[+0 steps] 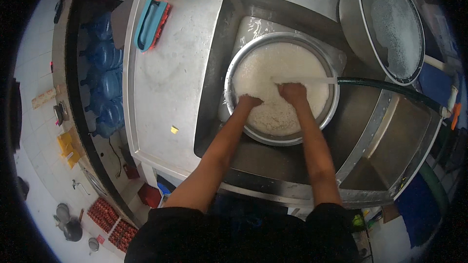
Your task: Washing rice in a large bowl inside a commercial kitchen sink.
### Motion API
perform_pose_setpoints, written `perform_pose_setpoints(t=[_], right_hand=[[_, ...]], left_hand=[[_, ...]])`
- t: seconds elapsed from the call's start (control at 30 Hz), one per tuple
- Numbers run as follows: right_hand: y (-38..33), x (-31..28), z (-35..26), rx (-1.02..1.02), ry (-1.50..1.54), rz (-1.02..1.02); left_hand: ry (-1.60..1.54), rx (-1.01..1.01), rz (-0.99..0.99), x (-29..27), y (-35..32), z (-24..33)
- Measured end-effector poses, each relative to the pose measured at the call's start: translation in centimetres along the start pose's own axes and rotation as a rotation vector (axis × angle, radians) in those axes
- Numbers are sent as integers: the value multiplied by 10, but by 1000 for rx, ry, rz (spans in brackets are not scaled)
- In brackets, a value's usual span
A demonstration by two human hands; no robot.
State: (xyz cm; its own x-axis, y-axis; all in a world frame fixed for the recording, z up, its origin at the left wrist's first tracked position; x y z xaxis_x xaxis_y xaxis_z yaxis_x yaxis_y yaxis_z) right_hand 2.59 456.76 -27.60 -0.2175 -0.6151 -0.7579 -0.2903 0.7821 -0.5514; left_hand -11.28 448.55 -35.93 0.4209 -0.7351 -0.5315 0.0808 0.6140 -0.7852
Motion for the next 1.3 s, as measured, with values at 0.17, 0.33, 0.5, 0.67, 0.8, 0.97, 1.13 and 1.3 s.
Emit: perform_pose_setpoints(t=[0.17,0.33,0.5,0.67,0.8,0.97,1.13,1.3], right_hand=[[-26,-27,20,29,-19,515],[-14,-30,20,167,-211,410],[-72,-61,-23,-185,171,589],[-130,-97,79,299,139,890],[-86,-71,117,626,237,595],[-41,16,172,830,1230,92],[-23,30,128,786,1232,-40],[-46,-52,28,543,824,364]], left_hand=[[-79,44,59,13,51,16],[-23,262,310,-16,76,57],[-10,263,300,-51,48,57],[-93,64,389,-115,-61,92],[-235,-259,434,-133,-73,55],[-773,-261,31,-92,-33,98],[-969,-229,76,-66,14,107],[-1267,-362,152,-72,-5,111]])
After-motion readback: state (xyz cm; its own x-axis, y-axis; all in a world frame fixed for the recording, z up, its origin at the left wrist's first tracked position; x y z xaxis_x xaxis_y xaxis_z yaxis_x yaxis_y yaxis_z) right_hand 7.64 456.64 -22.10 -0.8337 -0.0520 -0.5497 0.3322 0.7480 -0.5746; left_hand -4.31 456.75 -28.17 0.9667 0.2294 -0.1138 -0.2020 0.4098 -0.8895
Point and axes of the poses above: each hand's wrist, its own y-axis towards the middle knuckle, its own x-axis out of the palm, z = x × y, the point moved 10 cm from there along y, towards the middle knuckle, and after that the axes turned 15 degrees about z, right-handed, at the moved point
